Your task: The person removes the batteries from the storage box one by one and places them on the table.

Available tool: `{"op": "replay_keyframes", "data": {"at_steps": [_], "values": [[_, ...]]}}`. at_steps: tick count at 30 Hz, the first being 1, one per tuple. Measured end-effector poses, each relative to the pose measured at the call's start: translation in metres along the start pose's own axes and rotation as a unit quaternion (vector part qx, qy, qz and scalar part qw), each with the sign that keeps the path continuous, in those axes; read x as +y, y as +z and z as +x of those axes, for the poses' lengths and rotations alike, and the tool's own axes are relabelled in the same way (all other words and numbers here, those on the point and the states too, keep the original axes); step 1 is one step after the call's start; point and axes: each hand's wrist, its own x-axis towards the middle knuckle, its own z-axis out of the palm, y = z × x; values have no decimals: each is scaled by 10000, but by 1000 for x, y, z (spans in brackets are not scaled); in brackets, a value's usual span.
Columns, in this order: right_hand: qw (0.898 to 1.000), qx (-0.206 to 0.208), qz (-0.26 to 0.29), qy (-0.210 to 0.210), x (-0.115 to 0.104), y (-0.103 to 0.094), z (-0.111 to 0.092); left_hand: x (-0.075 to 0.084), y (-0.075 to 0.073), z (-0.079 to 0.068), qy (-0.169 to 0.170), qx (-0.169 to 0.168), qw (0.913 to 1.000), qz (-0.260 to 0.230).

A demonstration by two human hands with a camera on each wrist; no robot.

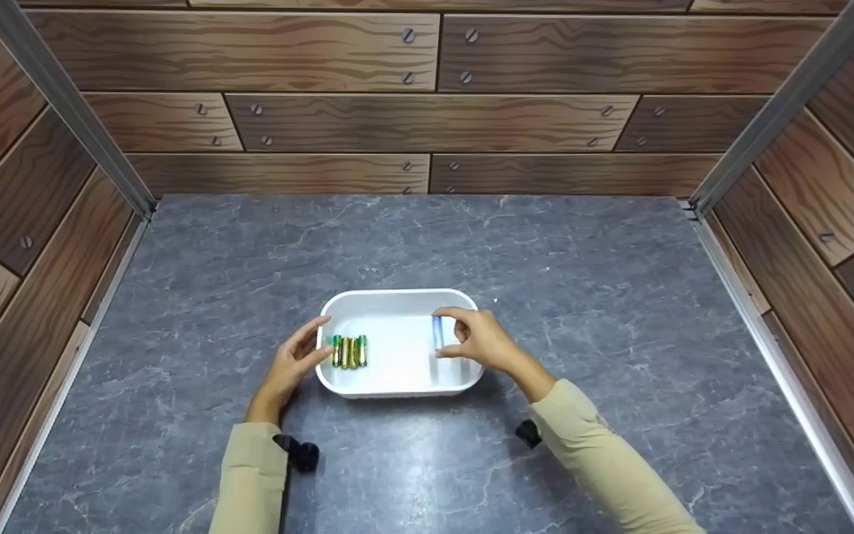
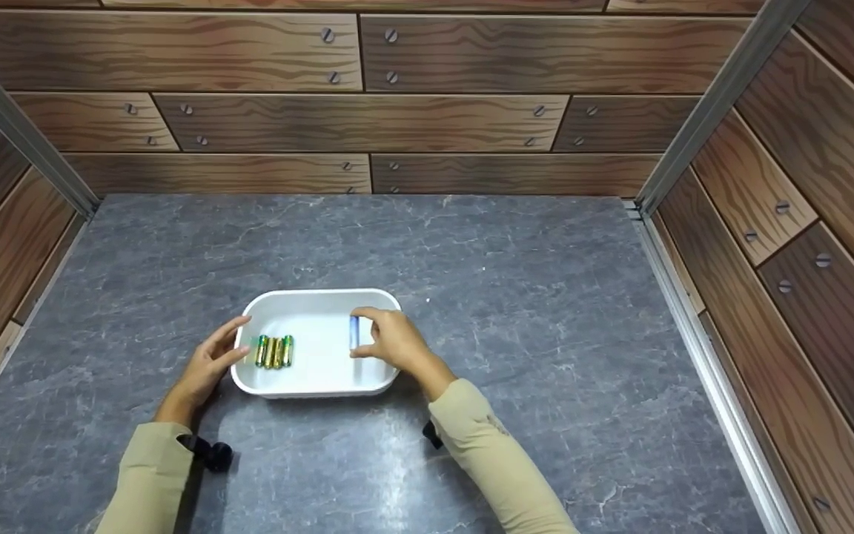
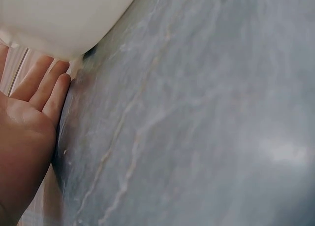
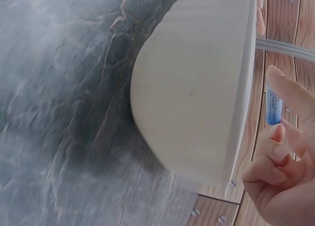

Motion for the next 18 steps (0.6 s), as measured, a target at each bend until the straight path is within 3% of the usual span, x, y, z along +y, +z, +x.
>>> {"op": "replay_keyframes", "data": {"at_steps": [18], "values": [[9993, 355, 16, 93, 35, -26, -23, 0, 0, -1, 78, -38, 9999, -91]]}}
